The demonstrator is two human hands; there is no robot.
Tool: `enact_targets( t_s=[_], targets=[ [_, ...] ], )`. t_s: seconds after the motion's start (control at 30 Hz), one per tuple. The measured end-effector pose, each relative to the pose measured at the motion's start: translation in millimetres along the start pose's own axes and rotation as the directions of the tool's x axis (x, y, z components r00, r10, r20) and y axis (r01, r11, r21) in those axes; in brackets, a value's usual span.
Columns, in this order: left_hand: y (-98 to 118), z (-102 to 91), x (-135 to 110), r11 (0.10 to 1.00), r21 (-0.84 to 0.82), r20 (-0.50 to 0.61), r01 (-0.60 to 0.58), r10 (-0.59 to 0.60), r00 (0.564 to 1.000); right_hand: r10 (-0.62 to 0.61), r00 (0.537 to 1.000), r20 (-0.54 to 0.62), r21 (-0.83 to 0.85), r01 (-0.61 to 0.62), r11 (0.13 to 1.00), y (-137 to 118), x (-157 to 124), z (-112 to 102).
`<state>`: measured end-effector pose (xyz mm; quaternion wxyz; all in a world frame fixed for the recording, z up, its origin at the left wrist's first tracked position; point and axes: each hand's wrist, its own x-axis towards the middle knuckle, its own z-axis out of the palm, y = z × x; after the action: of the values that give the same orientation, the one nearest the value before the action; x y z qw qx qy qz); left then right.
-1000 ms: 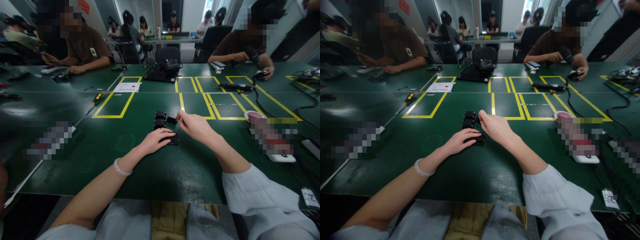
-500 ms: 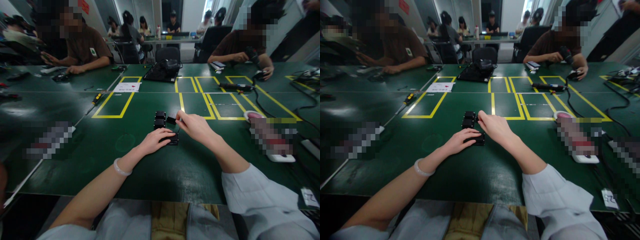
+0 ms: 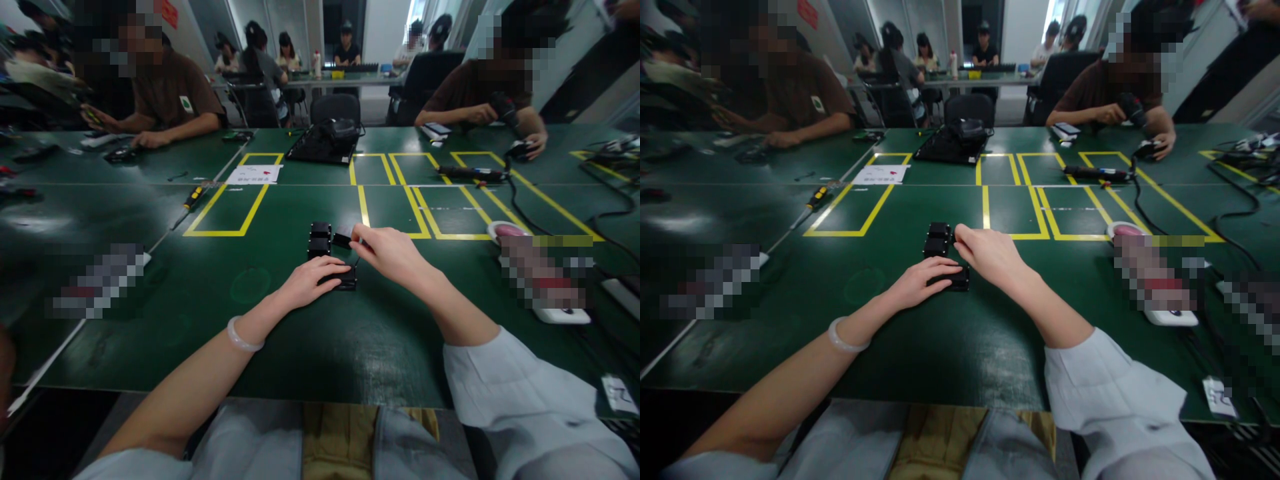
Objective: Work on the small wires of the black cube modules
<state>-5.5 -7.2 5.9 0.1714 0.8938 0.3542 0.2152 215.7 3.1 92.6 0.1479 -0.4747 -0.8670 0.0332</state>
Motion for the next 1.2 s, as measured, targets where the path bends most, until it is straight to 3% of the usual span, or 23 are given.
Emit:
enact_targets(
  t_s=[0.83,1.2],
  targets=[
    [-1.3,1.0,-0.4,1.0,-0.013,-0.001,-0.005,0.005,1.0,0.055,0.998,-0.001,-0.036,-0.055,0.998,1.1,1.3,3.9],
    [-2.3,2.0,-0.3,1.0,-0.007,-0.003,-0.007,0.007,1.0,0.025,1.0,0.016,-0.037,-0.025,0.999,0.5,-0.8,-0.7]
  ],
)
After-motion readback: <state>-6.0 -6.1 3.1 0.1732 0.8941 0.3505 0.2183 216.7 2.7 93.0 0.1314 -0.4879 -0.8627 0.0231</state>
